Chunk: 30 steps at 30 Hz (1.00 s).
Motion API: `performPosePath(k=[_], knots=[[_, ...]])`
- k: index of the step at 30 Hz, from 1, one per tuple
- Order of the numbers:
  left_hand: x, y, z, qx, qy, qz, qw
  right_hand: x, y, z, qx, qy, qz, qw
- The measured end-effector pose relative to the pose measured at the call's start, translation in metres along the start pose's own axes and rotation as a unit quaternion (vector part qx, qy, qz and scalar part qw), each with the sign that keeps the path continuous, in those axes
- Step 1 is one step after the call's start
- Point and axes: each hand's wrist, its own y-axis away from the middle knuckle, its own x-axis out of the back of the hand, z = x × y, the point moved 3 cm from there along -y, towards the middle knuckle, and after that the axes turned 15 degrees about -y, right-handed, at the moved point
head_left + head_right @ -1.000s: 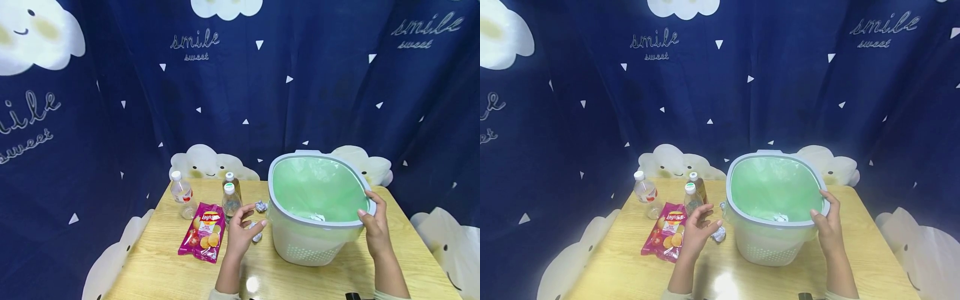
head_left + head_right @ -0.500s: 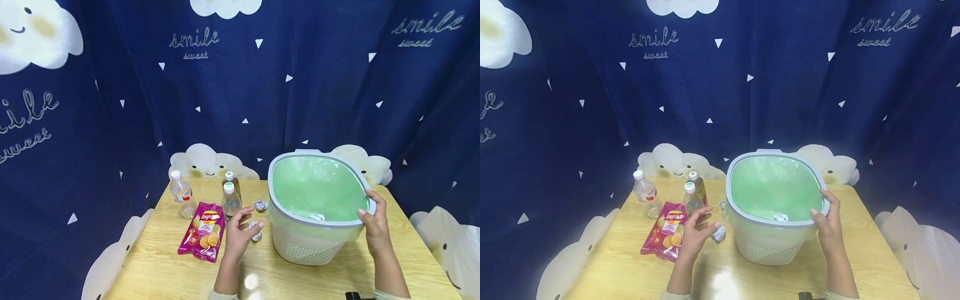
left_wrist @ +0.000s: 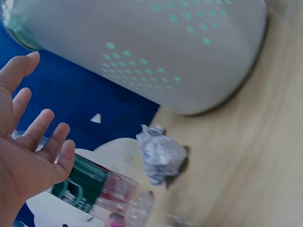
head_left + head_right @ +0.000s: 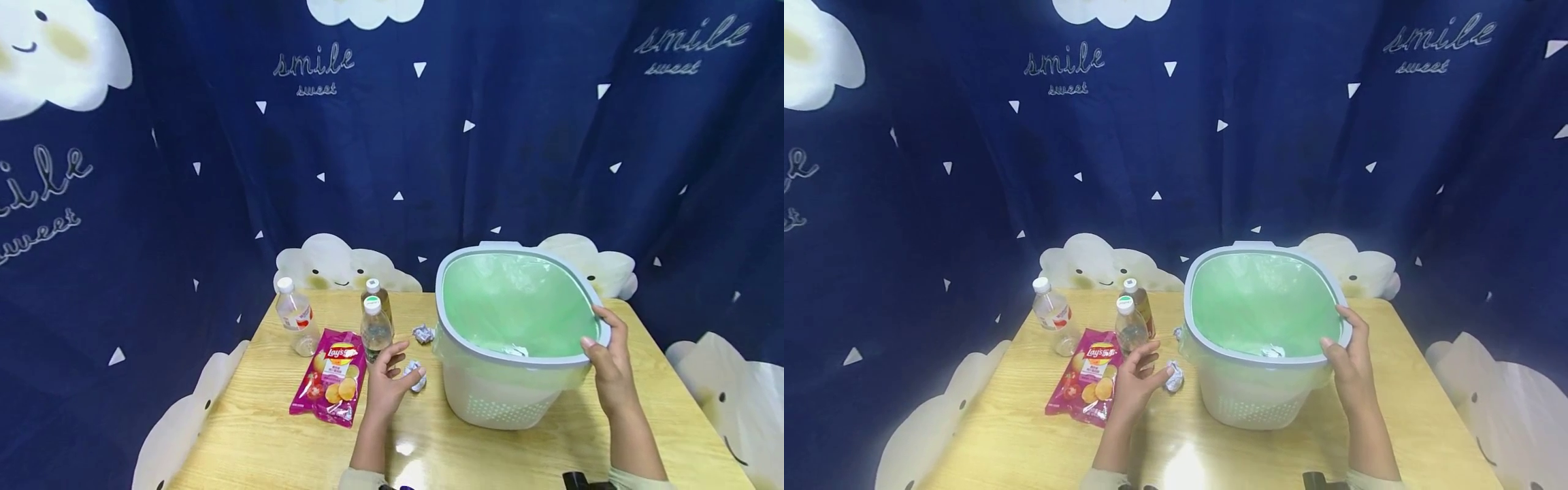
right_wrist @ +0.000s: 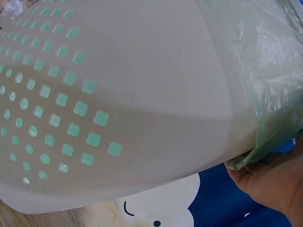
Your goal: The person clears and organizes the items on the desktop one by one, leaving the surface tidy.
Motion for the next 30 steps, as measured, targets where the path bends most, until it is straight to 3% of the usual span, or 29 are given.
performPosePath(k=[10, 19, 30], knots=[[-0.004, -0.004, -0.039, 0.036, -0.040, -0.004, 0.9985, -0.002, 0.000, 0.002, 0.017, -0.033, 0.009, 0.999], [-0.002, -0.005, -0.063, 0.055, -0.016, -0.019, 0.9982, -0.002, -0.002, 0.003, 0.028, -0.046, 0.007, 0.999], [-0.006, -0.008, -0.080, 0.075, 0.017, -0.035, 0.9964, -0.001, -0.002, 0.003, 0.028, -0.032, 0.002, 0.999]])
